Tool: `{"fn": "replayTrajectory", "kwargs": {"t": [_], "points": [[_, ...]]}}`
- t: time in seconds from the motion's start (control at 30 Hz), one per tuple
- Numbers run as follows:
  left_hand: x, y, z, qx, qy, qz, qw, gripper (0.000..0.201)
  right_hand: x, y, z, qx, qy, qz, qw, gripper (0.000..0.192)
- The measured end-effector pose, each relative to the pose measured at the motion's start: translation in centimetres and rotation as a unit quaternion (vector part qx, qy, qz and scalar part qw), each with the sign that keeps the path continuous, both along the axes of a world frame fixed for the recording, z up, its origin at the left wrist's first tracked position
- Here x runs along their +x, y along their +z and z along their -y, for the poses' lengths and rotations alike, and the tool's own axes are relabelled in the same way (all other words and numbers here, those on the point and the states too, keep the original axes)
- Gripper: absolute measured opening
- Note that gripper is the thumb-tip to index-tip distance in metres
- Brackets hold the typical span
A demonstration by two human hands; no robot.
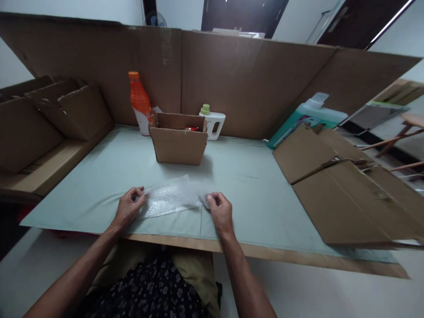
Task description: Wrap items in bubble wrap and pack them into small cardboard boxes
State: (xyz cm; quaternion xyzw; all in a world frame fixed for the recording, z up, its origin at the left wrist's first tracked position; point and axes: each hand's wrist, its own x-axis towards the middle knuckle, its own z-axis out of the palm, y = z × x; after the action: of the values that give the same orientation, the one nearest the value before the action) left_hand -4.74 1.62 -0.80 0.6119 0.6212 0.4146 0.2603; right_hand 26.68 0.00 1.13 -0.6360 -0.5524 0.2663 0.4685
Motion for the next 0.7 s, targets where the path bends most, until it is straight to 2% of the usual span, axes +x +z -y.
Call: {"fn": "replayTrajectory", "kwargs": {"t": [0.2,0.33,0.47,0.57,0.63,0.7], "points": [[-0.2,1.7,-1.2,-0.031,-0.013,0.021,0.999,0.045,1.7,-0.8,2.8,-0.012,-0.038,-0.016,0.999,0.036],[-0.6,2.1,-2.3,-0.073,-0.054,0.038,0.995,0.041,2.3,-0.6,3.3,-0.003,-0.059,0.038,0.998,0.036],[-0.8,2.0,-2.4,-0.098,-0.079,0.068,0.99,0.038,1.8,1.4,3.1,0.04,-0.097,0.119,0.987,0.041],[-0.6,2.1,-2.2,-0.094,-0.074,0.081,0.99,0.037,-0.7,2.4,1.7,0.028,-0.033,0.201,0.979,0.038],[-0.3,2.3,-2.0,-0.087,-0.076,0.079,0.99,0.035,-2.7,2.2,0.0,0.003,0.013,0.23,0.973,0.034],[0.0,2.8,-1.8,-0.078,-0.084,0.074,0.991,0.031,-4.4,1.8,-2.1,-0.01,0.031,0.224,0.974,0.027]]}}
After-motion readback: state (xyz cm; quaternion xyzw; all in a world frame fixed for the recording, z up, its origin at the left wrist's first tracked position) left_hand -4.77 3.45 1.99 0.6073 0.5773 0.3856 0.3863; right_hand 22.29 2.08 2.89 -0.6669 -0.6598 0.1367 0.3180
